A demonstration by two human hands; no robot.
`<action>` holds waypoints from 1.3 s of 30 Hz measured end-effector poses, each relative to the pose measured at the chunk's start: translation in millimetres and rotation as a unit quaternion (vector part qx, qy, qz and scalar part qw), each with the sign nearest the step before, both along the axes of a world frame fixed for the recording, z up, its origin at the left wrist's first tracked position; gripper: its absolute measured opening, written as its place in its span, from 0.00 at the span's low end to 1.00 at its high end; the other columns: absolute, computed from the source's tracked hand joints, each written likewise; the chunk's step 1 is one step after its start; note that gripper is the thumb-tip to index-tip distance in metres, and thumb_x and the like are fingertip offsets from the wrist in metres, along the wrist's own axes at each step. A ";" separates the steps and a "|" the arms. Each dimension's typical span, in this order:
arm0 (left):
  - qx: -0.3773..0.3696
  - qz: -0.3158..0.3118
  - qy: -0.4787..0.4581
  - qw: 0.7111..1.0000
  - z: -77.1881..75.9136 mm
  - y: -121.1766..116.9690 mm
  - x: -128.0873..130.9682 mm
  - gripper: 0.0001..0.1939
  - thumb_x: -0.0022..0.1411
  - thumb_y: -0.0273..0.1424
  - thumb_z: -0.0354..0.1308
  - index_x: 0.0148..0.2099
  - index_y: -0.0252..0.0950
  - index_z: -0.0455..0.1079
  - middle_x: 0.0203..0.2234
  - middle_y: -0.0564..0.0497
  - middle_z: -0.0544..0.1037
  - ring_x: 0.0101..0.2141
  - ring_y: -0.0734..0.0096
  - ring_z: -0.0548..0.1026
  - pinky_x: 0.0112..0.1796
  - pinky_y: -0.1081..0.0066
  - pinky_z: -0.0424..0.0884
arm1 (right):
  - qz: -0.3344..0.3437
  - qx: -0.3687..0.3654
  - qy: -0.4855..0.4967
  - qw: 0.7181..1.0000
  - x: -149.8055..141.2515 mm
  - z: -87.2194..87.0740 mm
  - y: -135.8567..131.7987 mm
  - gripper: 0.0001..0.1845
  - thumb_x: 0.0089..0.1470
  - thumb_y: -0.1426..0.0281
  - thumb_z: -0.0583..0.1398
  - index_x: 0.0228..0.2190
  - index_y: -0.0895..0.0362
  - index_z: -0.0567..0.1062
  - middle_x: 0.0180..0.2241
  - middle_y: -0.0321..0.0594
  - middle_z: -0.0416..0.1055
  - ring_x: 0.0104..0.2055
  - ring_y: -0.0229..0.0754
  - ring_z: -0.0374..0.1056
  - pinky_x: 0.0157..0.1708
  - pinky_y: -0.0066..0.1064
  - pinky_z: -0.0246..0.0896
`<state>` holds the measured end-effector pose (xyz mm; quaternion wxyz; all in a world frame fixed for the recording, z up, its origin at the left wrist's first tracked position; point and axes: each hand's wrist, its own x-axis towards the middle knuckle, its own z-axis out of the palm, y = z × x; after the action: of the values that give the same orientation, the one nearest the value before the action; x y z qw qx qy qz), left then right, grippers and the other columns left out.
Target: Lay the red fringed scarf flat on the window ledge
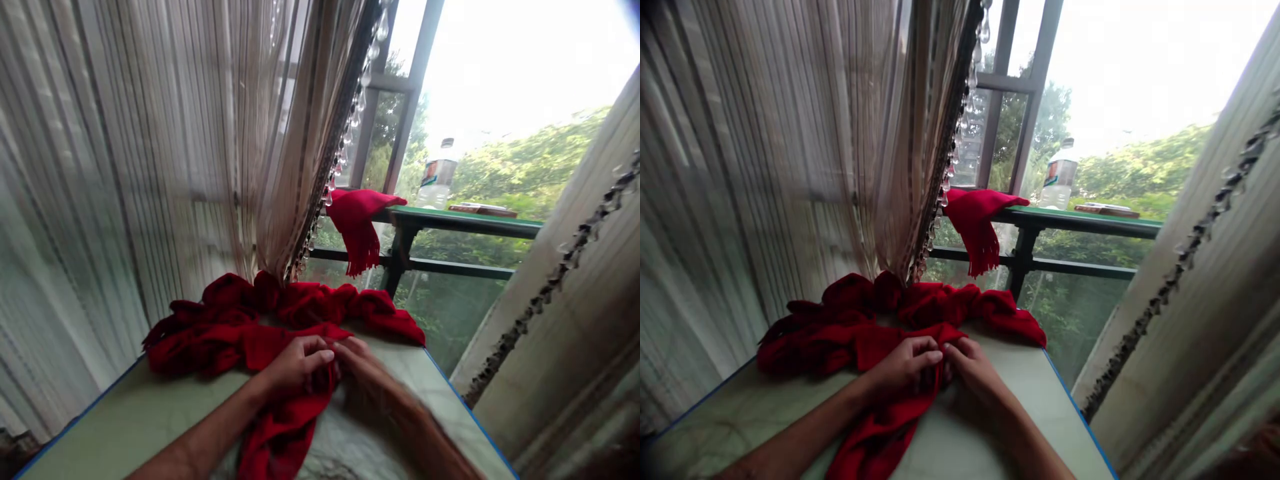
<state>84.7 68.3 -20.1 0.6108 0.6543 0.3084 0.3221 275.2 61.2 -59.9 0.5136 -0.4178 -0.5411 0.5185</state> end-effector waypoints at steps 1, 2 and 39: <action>0.002 -0.001 0.002 1.000 1.4 -0.6 0.2 0.23 0.56 0.51 0.67 0.36 0.37 0.71 0.23 0.53 0.80 0.20 0.74 0.71 0.16 0.77 0.65 | 0.000 -0.006 0.000 1.000 -0.3 0.1 0.1 0.30 0.44 0.41 0.72 0.26 0.55 0.77 0.19 0.31 0.73 0.22 0.37 0.67 0.24 0.29 0.62; 0.004 -0.002 0.003 1.000 2.6 -1.2 0.5 0.23 0.56 0.51 0.67 0.36 0.37 0.71 0.23 0.53 0.80 0.20 0.73 0.71 0.16 0.77 0.65 | 0.000 -0.011 -0.001 1.000 -0.6 0.5 -0.1 0.30 0.43 0.41 0.72 0.26 0.55 0.76 0.19 0.31 0.73 0.21 0.37 0.67 0.24 0.29 0.62; 0.007 -0.008 0.020 1.000 4.1 -3.4 -1.2 0.24 0.56 0.54 0.67 0.37 0.36 0.71 0.26 0.52 0.81 0.21 0.74 0.72 0.18 0.76 0.65 | 0.015 0.005 -0.004 1.000 -2.1 11.0 -6.3 0.28 0.45 0.43 0.72 0.26 0.55 0.78 0.21 0.32 0.74 0.24 0.38 0.68 0.25 0.30 0.62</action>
<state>83.5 64.9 -16.0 0.6026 0.6673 0.3128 0.3062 273.1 54.9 -48.8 0.5059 -0.4087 -0.5521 0.5217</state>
